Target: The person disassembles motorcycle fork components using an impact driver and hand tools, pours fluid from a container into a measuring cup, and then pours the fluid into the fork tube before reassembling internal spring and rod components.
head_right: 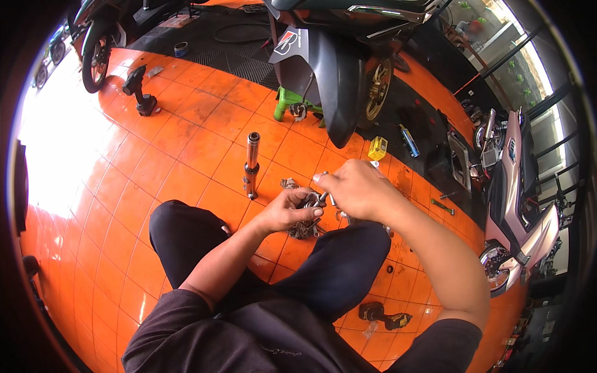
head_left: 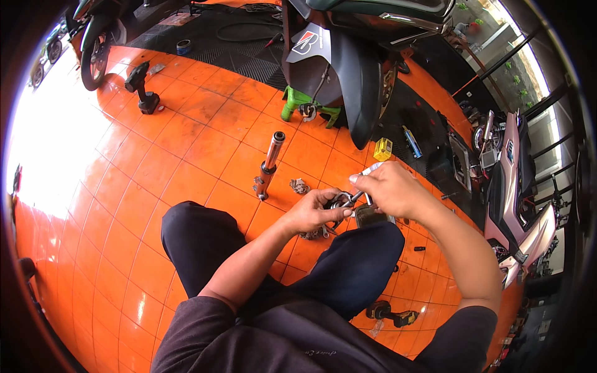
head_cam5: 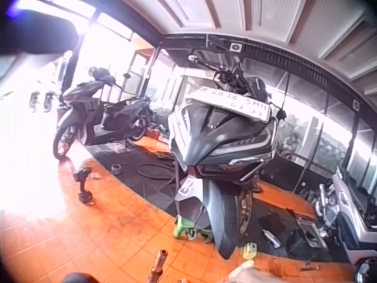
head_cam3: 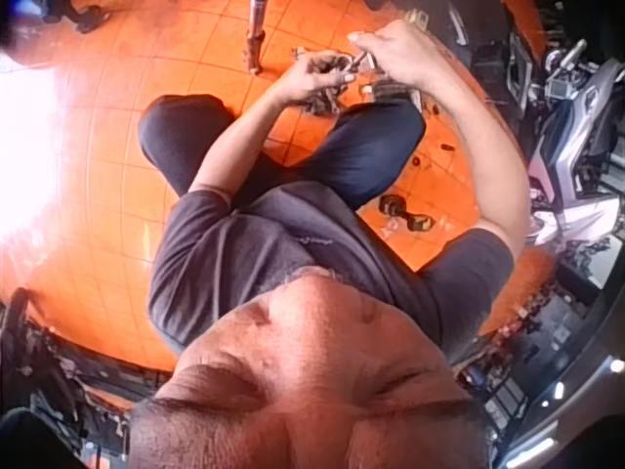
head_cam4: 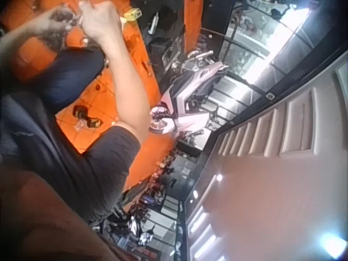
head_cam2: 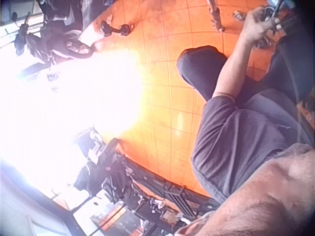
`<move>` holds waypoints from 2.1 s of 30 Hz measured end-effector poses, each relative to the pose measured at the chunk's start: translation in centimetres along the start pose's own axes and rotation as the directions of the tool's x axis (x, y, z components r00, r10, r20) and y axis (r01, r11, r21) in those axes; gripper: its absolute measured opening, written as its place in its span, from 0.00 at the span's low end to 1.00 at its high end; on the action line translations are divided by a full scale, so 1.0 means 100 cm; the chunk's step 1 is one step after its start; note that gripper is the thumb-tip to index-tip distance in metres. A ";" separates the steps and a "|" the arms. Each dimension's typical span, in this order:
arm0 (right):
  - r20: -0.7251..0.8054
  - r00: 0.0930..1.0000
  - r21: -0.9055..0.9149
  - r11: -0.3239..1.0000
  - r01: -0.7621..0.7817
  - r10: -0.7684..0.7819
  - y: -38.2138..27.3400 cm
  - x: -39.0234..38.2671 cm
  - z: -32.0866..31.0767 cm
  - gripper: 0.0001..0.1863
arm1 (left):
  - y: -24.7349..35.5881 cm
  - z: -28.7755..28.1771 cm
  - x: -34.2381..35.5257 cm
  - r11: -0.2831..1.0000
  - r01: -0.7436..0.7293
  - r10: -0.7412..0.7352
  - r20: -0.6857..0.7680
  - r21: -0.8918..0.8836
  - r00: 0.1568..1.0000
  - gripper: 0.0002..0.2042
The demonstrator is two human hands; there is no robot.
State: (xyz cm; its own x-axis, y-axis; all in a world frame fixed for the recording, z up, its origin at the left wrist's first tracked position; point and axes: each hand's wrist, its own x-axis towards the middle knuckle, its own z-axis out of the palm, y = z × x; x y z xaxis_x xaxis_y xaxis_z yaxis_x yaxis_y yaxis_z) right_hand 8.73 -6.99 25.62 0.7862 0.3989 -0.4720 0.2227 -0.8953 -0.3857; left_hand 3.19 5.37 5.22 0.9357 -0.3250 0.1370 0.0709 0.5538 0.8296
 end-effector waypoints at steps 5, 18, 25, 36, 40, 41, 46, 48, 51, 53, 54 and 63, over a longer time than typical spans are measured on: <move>-0.195 0.617 -0.653 0.570 0.499 -0.763 0.007 -0.014 -0.003 0.13 | -0.001 -0.013 0.000 0.999 -0.021 0.020 0.015 0.040 1.000 0.10; -0.281 0.724 -0.524 0.733 0.434 -0.630 -0.009 -0.012 -0.014 0.13 | 0.005 -0.005 -0.004 0.999 -0.021 0.022 -0.009 0.042 1.000 0.07; 0.188 0.573 -0.797 0.217 0.563 -0.798 -0.009 -0.012 -0.014 0.14 | 0.003 -0.008 -0.004 0.999 -0.038 0.038 -0.014 -0.004 0.999 0.09; 0.092 0.417 -0.835 0.158 0.527 -0.904 -0.001 -0.017 -0.012 0.13 | -0.001 -0.005 -0.005 1.000 -0.008 0.007 0.036 0.029 0.999 0.07; 0.052 0.929 -0.619 0.718 0.318 -0.367 -0.012 -0.016 -0.004 0.20 | 0.000 0.000 -0.006 1.000 -0.002 0.002 -0.012 0.018 1.000 0.08; 0.011 0.971 -0.472 0.855 0.214 -0.237 -0.011 -0.014 -0.003 0.23 | -0.001 -0.001 -0.006 1.000 -0.006 0.007 -0.031 0.017 1.000 0.09; -0.200 0.818 -0.480 0.782 0.398 -0.539 0.006 -0.023 0.000 0.13 | 0.004 -0.002 -0.008 0.990 0.028 -0.031 0.020 0.136 0.999 0.07; -0.036 0.558 -0.743 0.396 0.540 -0.829 0.014 -0.032 -0.010 0.14 | 0.003 -0.003 -0.008 0.996 0.030 -0.031 0.021 0.082 0.999 0.07; 0.120 0.430 -0.856 0.126 0.502 -0.895 0.015 -0.032 -0.006 0.14 | 0.002 -0.001 -0.007 0.998 0.035 -0.037 0.038 0.058 0.999 0.07; 0.121 0.588 -0.820 0.254 0.513 -0.800 0.008 -0.026 -0.008 0.14 | -0.001 0.002 -0.005 0.998 0.028 -0.031 0.049 0.062 0.998 0.07; 0.119 0.746 -0.758 0.425 0.494 -0.655 0.005 -0.022 -0.005 0.14 | -0.006 0.004 -0.004 0.998 0.019 -0.022 0.051 0.064 0.998 0.07; -0.128 0.490 -0.787 0.389 0.479 -0.862 0.017 -0.031 -0.002 0.09 | -0.004 0.004 -0.004 0.990 0.062 -0.072 0.077 0.129 0.994 0.08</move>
State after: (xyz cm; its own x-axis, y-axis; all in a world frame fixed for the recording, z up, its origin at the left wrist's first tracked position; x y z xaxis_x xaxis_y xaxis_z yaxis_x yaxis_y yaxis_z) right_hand 6.73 -9.78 26.59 0.2670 0.9421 0.2030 0.9170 -0.3132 0.2471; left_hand 2.60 4.96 5.05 0.8989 -0.4219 0.1182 0.0831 0.4292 0.8994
